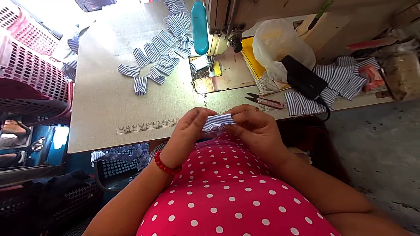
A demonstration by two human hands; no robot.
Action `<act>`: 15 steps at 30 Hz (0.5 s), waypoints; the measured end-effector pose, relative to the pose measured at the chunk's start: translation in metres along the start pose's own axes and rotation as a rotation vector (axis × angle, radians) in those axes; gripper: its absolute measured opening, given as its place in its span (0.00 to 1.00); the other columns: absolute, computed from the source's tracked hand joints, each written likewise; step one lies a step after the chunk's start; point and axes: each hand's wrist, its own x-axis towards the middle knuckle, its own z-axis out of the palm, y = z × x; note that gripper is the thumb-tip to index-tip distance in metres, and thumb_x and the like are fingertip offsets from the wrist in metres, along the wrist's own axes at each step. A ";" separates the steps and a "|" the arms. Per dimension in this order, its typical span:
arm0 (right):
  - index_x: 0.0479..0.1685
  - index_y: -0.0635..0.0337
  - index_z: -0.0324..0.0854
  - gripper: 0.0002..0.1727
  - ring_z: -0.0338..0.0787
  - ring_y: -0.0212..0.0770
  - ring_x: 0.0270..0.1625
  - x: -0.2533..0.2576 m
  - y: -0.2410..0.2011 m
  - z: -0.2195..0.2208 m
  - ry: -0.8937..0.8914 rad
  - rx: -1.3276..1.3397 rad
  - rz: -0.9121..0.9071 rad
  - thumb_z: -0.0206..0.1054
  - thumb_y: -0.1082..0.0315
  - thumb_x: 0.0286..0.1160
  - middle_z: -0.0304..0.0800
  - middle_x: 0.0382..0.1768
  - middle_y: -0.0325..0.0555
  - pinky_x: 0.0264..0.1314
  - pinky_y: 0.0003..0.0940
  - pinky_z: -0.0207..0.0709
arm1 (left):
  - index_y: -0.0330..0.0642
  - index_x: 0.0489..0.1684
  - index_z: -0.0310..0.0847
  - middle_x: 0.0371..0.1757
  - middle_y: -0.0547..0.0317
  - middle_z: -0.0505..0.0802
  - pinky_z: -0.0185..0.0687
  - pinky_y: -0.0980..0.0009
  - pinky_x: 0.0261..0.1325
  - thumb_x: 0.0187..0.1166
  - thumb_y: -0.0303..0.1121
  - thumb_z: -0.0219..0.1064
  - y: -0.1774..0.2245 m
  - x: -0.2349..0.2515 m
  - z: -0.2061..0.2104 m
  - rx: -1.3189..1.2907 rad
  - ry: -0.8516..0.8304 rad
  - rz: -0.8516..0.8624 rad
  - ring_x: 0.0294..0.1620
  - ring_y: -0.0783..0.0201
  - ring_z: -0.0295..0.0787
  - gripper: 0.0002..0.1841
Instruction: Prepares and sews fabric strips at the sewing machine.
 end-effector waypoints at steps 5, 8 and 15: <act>0.41 0.60 0.88 0.05 0.87 0.31 0.59 -0.002 0.000 0.000 -0.008 -0.112 0.047 0.75 0.70 0.71 0.85 0.57 0.41 0.57 0.24 0.88 | 0.45 0.47 0.82 0.36 0.61 0.90 0.87 0.76 0.39 0.81 0.27 0.69 0.000 0.000 0.005 -0.034 0.112 -0.009 0.33 0.72 0.87 0.04; 0.40 0.59 0.88 0.07 0.89 0.32 0.58 -0.001 -0.001 0.004 0.008 -0.080 0.090 0.76 0.66 0.72 0.85 0.59 0.42 0.57 0.25 0.89 | 0.43 0.45 0.84 0.32 0.61 0.90 0.84 0.80 0.32 0.80 0.25 0.70 0.000 0.001 0.006 0.101 0.133 0.064 0.27 0.74 0.85 0.04; 0.34 0.59 0.85 0.04 0.88 0.27 0.49 -0.001 -0.001 0.010 0.086 -0.048 0.089 0.71 0.72 0.76 0.86 0.48 0.39 0.48 0.19 0.87 | 0.45 0.57 0.83 0.39 0.65 0.91 0.85 0.80 0.38 0.84 0.35 0.67 0.001 -0.003 0.008 0.175 0.104 0.201 0.34 0.76 0.87 0.10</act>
